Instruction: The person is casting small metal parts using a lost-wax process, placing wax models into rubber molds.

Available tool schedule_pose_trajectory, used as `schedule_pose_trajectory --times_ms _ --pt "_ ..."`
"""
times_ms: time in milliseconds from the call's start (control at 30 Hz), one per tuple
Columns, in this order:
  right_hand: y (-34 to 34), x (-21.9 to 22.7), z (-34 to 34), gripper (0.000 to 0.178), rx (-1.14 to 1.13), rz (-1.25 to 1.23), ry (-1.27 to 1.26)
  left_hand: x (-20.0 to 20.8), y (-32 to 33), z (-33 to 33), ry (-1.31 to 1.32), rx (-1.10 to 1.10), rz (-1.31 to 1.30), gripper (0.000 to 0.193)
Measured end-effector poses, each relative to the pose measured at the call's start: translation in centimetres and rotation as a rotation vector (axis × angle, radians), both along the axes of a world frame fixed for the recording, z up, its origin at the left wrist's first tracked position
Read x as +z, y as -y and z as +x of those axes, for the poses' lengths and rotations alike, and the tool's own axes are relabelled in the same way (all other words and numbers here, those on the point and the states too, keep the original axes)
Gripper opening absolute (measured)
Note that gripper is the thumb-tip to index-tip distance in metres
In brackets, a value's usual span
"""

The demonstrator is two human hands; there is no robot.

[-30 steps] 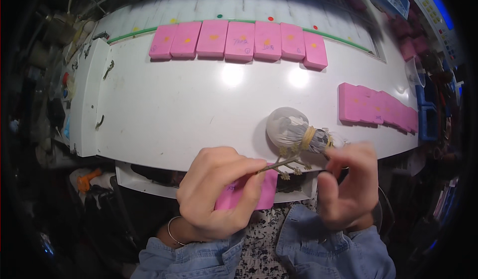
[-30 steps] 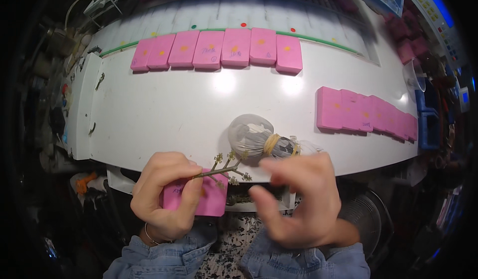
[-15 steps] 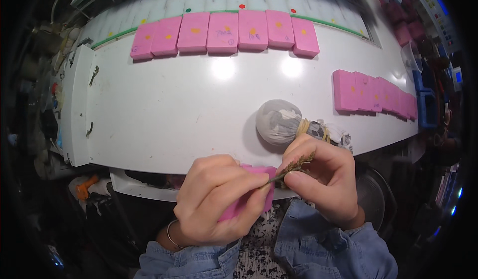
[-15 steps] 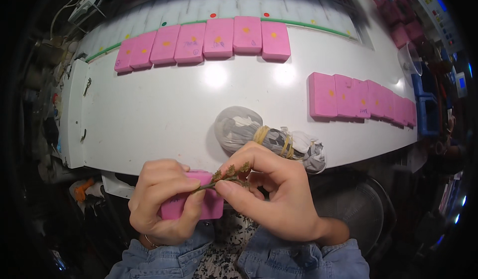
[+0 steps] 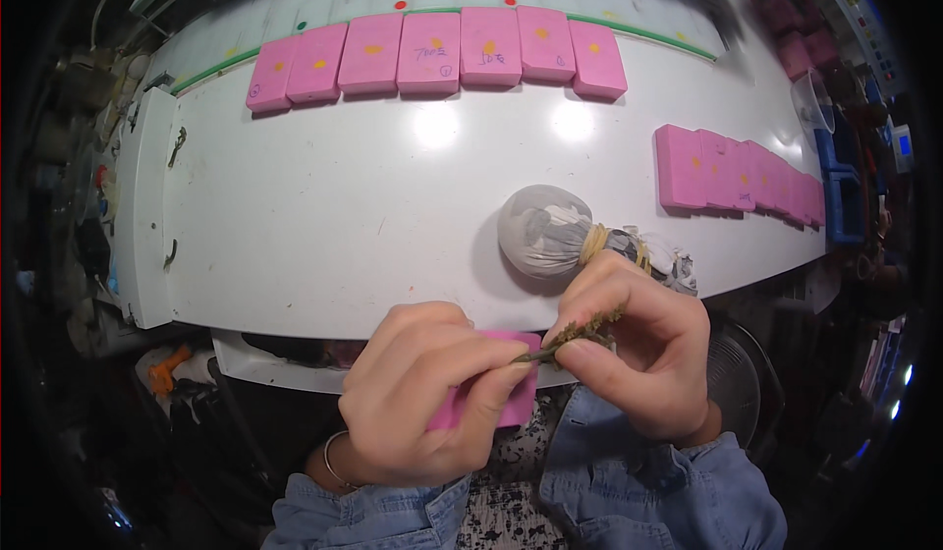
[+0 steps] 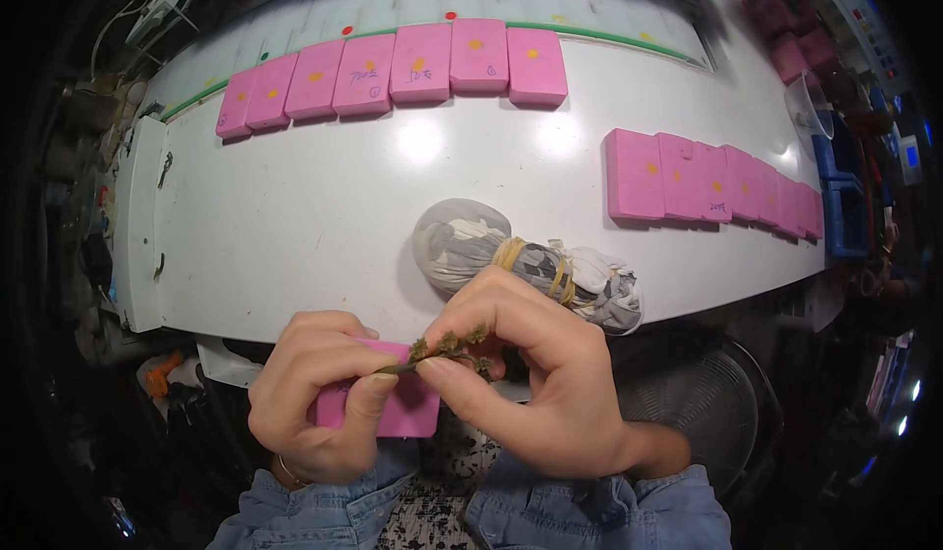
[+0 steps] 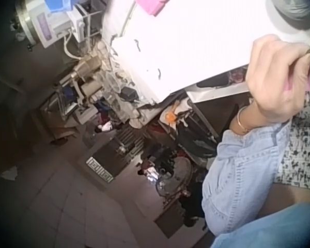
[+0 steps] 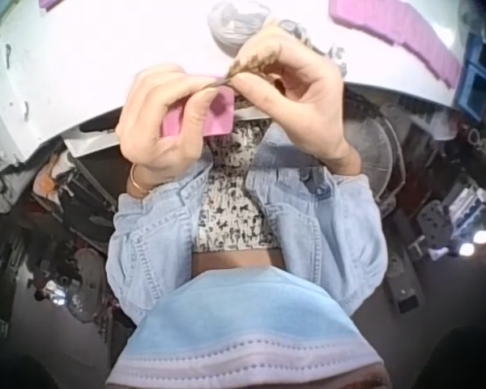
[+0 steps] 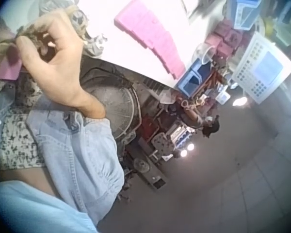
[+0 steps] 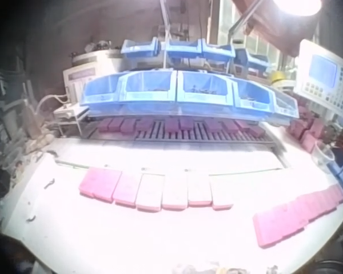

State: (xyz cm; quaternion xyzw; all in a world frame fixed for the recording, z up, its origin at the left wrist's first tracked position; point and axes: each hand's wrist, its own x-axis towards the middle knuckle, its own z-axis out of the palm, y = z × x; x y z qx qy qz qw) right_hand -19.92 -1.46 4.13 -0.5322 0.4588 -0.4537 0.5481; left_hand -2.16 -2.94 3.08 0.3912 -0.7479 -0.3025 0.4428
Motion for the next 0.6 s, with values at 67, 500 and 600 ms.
schedule_pose_trajectory --times_ms 67,500,600 --pt "0.1 -0.1 -0.1 0.011 0.009 -0.035 -0.024 0.0 -0.1 0.0 -0.032 -0.014 0.074 0.009" --pt "-0.1 0.6 -5.9 0.008 -0.285 -0.095 -0.107 0.1 -0.4 1.5 0.002 0.005 0.649 0.025" --pt "0.8 -0.1 -16.3 0.011 -0.641 -0.019 -0.302 0.3 -0.9 2.0 0.162 -0.074 0.712 0.006"
